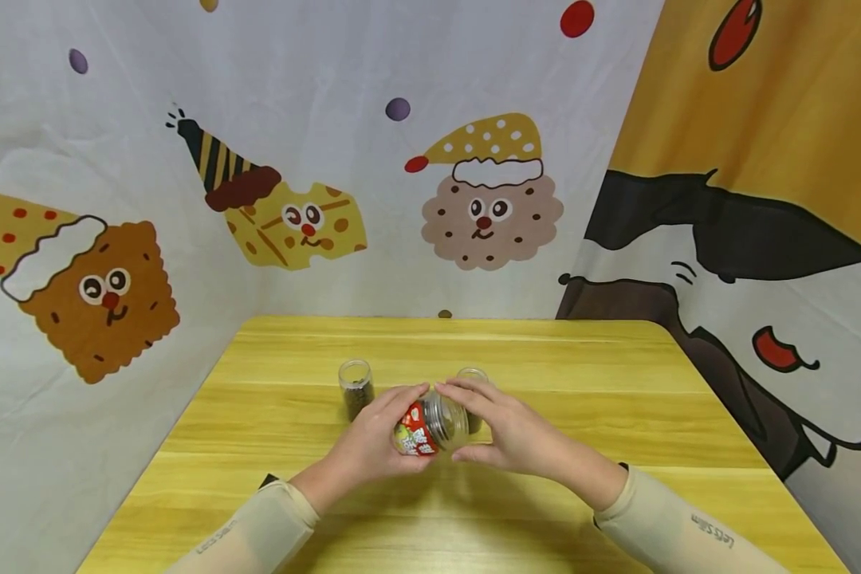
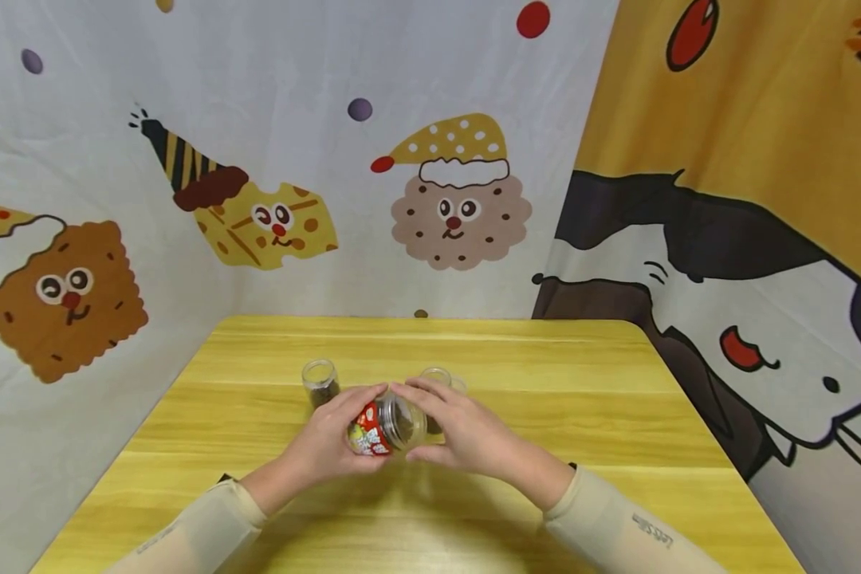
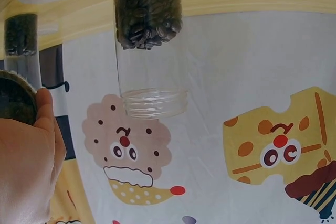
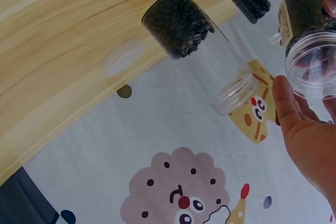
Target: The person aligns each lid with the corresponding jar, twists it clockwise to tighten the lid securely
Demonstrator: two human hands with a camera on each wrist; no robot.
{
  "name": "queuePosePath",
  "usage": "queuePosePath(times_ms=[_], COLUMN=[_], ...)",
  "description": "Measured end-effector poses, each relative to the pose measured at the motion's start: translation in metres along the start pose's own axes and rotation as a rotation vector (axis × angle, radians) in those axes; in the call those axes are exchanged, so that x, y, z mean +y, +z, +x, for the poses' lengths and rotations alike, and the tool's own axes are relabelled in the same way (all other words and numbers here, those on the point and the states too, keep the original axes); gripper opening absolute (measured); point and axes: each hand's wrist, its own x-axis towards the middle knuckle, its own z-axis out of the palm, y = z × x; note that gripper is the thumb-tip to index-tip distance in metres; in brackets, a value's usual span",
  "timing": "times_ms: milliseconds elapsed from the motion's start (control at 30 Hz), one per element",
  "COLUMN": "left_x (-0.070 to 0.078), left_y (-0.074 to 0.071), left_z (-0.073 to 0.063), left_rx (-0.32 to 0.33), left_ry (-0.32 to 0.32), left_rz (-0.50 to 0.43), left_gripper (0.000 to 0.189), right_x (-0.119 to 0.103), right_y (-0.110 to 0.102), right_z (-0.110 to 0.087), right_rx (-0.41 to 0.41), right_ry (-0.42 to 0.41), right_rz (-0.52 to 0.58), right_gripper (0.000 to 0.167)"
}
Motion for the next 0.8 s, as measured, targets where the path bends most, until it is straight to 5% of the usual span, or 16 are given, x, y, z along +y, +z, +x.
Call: queuePosePath(times_ms=[333, 800], left_x=[-0.0055, -0.0074], left_y=[0.0045, 0.0041], left_z=[0.0003, 0.0021], left_rx=[0.021, 0.014], left_ry=[0.051, 0.045], left_rz=[0.017, 0.028], left_gripper=[0.102, 0.103], right_x=[0.0027, 0.0031], right_y=[0.0012, -0.0012], right_z=[0.0002, 0.0032], right_rx=[-0.011, -0.014], right_ry=[0.011, 0.05], right_rz=[0.018, 0.048], right_gripper=[0.093, 0.094])
